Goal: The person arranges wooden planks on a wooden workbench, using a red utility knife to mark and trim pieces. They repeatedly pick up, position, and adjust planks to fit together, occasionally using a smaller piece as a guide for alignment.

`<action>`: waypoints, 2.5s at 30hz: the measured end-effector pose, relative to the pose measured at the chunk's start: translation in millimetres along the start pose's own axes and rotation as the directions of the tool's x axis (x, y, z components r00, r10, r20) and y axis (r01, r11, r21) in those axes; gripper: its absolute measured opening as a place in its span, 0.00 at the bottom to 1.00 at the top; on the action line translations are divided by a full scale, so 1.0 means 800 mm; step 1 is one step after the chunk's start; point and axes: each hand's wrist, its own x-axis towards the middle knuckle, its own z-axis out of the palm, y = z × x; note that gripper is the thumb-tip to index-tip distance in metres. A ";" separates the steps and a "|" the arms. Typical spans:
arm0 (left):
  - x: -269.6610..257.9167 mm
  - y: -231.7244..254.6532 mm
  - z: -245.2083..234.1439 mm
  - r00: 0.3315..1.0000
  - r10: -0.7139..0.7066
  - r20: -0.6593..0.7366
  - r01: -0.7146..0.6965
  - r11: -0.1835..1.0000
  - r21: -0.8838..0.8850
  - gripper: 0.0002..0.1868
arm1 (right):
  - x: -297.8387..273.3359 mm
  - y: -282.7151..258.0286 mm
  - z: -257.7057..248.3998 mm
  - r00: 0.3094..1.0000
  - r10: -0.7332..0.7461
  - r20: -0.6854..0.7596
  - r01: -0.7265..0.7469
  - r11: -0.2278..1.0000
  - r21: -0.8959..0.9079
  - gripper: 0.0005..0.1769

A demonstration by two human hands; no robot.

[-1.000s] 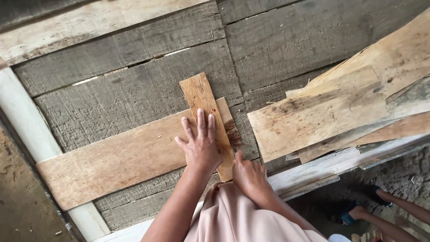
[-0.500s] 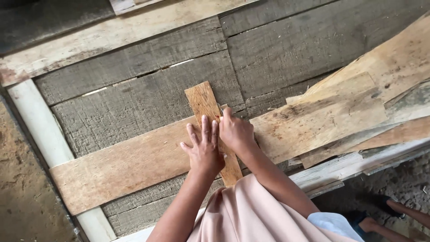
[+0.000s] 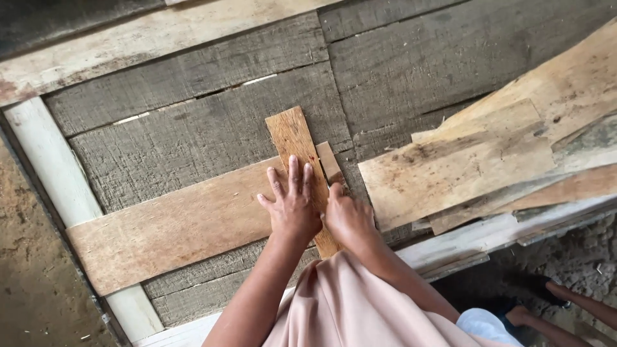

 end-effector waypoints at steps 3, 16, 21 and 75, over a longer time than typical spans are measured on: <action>-0.002 0.002 0.000 1.000 -0.005 0.000 0.005 0.999 -0.052 0.53 | -0.072 -0.009 -0.039 0.995 0.053 0.083 -0.062 0.993 0.100 0.21; -0.003 -0.043 0.005 0.998 0.066 0.014 -0.065 0.997 -0.052 0.50 | -0.091 0.007 0.002 0.993 -0.087 -0.081 0.095 0.990 0.101 0.14; 0.002 -0.123 0.052 0.786 -0.037 -0.617 -0.221 0.915 -0.337 0.33 | -0.096 -0.021 -0.006 0.898 -0.305 -0.316 0.340 0.938 0.061 0.20; 0.128 -0.132 0.065 0.848 -0.522 -0.090 -0.502 -0.738 -0.451 0.17 | 0.126 0.013 -0.152 0.918 0.275 -0.285 0.382 -0.425 0.821 0.17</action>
